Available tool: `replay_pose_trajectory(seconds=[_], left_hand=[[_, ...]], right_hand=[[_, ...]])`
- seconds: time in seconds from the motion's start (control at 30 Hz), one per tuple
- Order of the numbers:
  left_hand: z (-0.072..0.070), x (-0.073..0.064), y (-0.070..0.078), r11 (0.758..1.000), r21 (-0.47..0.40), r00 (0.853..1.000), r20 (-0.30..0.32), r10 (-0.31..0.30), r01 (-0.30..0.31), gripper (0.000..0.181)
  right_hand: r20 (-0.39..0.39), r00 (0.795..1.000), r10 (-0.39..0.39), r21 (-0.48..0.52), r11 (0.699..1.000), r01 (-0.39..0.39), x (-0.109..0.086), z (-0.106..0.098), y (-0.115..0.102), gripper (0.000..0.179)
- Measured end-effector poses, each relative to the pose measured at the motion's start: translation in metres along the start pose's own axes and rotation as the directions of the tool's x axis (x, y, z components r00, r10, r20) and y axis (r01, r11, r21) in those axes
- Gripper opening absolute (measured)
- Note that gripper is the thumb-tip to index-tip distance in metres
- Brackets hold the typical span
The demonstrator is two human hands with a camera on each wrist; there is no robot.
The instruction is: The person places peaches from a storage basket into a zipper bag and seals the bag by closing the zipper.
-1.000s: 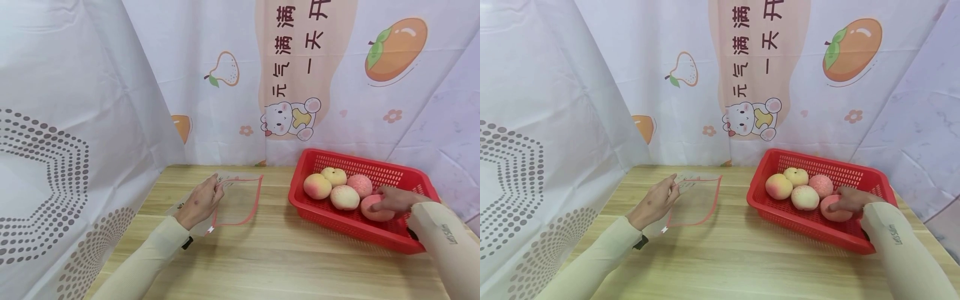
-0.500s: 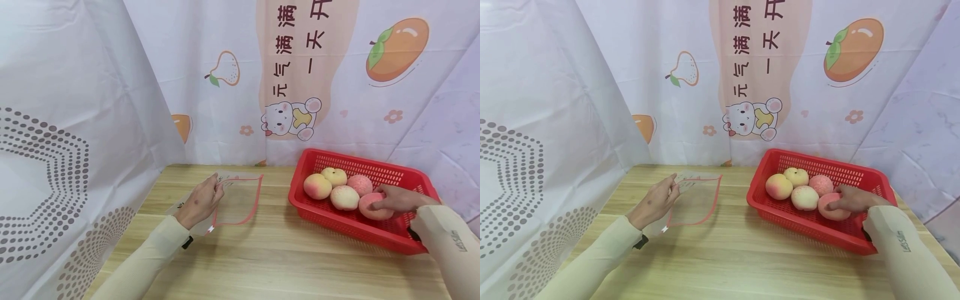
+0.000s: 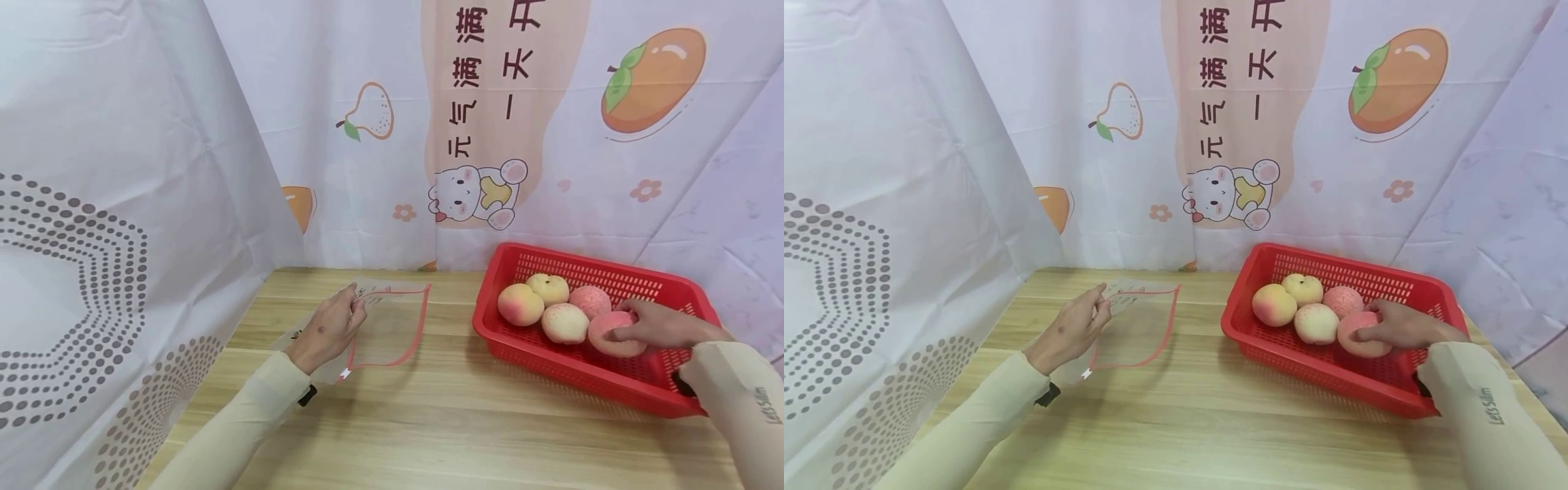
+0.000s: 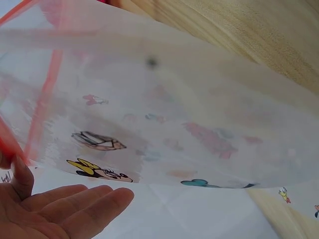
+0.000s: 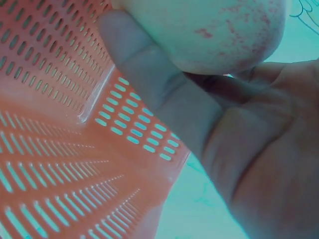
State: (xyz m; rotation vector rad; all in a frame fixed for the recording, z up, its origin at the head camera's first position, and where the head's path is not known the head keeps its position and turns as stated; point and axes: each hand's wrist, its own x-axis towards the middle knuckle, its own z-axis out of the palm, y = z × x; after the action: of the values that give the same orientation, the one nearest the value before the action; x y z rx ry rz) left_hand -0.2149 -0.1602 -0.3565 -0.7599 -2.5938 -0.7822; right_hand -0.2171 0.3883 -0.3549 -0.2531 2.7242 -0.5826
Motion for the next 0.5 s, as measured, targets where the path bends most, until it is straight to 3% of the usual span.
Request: replay_pose_trajectory(seconds=[0.5], left_hand=[[0.001, 0.0, 0.001, 1.0, -0.005, 1.0, -0.001, -0.026, 0.026, 0.026]], right_hand=[[-0.105, 0.992, -0.075, -0.014, 0.997, 0.074, -0.007, 0.005, -0.014, 0.075]])
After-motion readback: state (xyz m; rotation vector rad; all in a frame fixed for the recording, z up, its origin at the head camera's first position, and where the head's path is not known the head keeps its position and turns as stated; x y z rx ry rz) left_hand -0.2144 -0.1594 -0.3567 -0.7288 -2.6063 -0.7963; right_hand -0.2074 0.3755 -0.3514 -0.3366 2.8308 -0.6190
